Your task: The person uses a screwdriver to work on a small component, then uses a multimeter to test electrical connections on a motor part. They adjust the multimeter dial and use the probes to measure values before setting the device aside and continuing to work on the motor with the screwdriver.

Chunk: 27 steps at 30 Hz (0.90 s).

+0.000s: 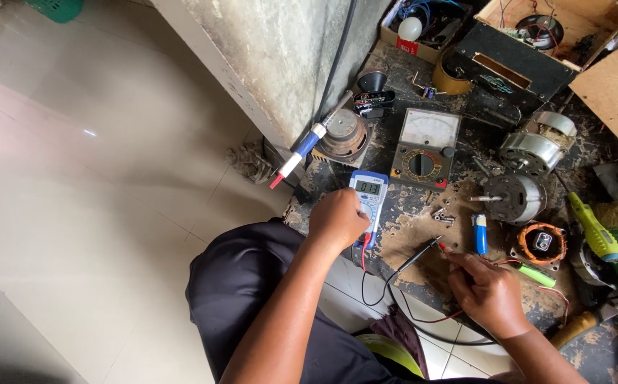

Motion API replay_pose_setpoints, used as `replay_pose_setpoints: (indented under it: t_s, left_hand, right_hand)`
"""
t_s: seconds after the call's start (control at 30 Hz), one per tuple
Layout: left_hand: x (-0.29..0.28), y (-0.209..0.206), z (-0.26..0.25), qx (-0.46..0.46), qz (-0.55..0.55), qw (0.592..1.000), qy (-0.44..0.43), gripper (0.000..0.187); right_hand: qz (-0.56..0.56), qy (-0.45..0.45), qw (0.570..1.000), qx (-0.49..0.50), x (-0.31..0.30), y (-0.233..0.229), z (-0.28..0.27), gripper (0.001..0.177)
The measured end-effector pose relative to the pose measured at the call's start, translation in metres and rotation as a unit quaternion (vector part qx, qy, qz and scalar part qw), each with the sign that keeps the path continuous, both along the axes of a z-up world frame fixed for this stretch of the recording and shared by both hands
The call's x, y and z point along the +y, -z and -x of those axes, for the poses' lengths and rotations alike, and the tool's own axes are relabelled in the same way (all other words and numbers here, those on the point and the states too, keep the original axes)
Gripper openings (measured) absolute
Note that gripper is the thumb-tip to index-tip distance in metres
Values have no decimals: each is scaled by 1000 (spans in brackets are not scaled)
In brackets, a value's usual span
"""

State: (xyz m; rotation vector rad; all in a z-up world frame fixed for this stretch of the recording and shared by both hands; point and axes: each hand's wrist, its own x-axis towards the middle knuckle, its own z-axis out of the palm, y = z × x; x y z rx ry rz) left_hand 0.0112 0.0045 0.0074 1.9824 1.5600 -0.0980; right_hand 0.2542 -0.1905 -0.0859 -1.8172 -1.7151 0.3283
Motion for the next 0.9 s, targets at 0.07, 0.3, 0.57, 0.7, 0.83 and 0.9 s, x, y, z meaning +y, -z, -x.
replay_pose_setpoints:
  t_s: [0.07,0.3,0.57,0.7,0.83,0.9]
  left_hand:
    - [-2,-1,4,-10,-6,1000,-3,14]
    - [-3,-4,11,-63,-99,991,-63,5]
    - [-53,-33,-27,-157,-82,983,42,3]
    - [-83,-9,-51,-119,-87,970,193,12]
    - [-90,27,-66,-110,-108,969,191,30]
    - [-89,30,-71,-104,-107,970,190,23]
  right_hand:
    - [5,1,1000,5,-1,0,1,31]
    - [-7,-3,1000,-4,1,-7,3,32]
    - [-7,-15,1000,4,2,-12,3,32]
    - [27,15,999,-9,-1,-1,1,34]
    - [19,7,1000,-2,-1,-5,5,34]
    - [8,5,1000,-21,-1,-1,2,33]
